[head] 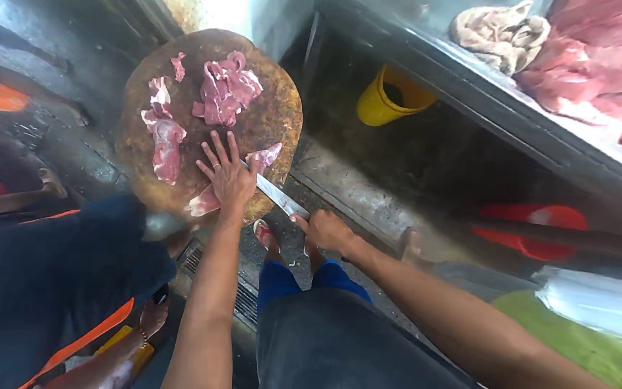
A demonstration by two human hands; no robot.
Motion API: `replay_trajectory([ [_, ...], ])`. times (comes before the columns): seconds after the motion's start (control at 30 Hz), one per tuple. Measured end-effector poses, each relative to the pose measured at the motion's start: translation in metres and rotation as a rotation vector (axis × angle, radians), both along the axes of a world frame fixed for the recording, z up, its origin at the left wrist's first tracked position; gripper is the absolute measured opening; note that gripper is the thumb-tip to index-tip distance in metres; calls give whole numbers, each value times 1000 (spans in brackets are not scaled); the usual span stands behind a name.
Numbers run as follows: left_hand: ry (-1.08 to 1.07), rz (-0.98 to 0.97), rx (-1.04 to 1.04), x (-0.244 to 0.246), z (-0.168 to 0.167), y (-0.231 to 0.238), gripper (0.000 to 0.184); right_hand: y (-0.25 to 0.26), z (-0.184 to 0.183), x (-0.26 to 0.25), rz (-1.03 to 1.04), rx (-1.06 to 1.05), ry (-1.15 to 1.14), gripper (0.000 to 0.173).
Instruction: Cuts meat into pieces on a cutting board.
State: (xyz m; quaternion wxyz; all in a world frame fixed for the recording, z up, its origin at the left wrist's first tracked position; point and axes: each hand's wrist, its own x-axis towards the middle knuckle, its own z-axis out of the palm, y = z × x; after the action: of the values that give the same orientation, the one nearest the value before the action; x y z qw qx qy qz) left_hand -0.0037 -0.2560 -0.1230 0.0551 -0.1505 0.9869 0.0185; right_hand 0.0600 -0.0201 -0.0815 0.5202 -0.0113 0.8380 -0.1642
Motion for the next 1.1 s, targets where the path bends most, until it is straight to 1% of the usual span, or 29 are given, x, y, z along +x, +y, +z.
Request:
replay_trajectory([
  [0.07, -5, -5, 5, -1, -1, -2, 86, -11, 3, -4, -13, 0, -16, 81],
  [0.17, 19, 4, 1, -1, -1, -4, 82, -40, 4, -24, -9, -38, -3, 76],
  [0.23, 41, 10, 3, -1, -3, -6, 82, -62, 3, -35, -30, -62, -4, 77],
  [0.3, 44, 13, 15, -2, -4, -5, 81, -72, -2, -38, -53, -63, -1, 80],
  [0.37, 51, 0, 25, 1, -4, -3, 81, -69, -7, -30, -55, -78, 17, 79],
  [0.47, 69, -46, 24, 8, -5, 0, 83, -49, -6, -7, -29, -101, 5, 75],
  [0.53, 64, -71, 27, 9, -5, 2, 83, -35, -4, 8, 0, -49, -27, 78],
  [0.6, 41, -87, 34, 8, -4, 2, 83, -33, -2, 15, 2, -4, -55, 80],
  [0.73, 12, -96, 46, 4, 0, -7, 84, -55, 4, 3, -15, -49, -79, 75],
  [0.83, 19, -87, 57, 3, -3, -9, 82, -71, 3, -4, -12, -54, -75, 72],
  [0.93, 33, -84, 46, 2, -5, -8, 83, -86, 1, -10, -41, -57, -70, 73],
  [1.0, 57, -86, 43, 3, -9, -6, 83, -90, -6, -9, -60, -61, -48, 78],
  [1.07, 98, -81, 103, 6, -4, -8, 84, -88, -6, -7, -48, -66, -32, 80],
  [1.1, 152, -52, 185, 9, 4, -13, 82, -86, -4, -7, -39, -69, -26, 80],
])
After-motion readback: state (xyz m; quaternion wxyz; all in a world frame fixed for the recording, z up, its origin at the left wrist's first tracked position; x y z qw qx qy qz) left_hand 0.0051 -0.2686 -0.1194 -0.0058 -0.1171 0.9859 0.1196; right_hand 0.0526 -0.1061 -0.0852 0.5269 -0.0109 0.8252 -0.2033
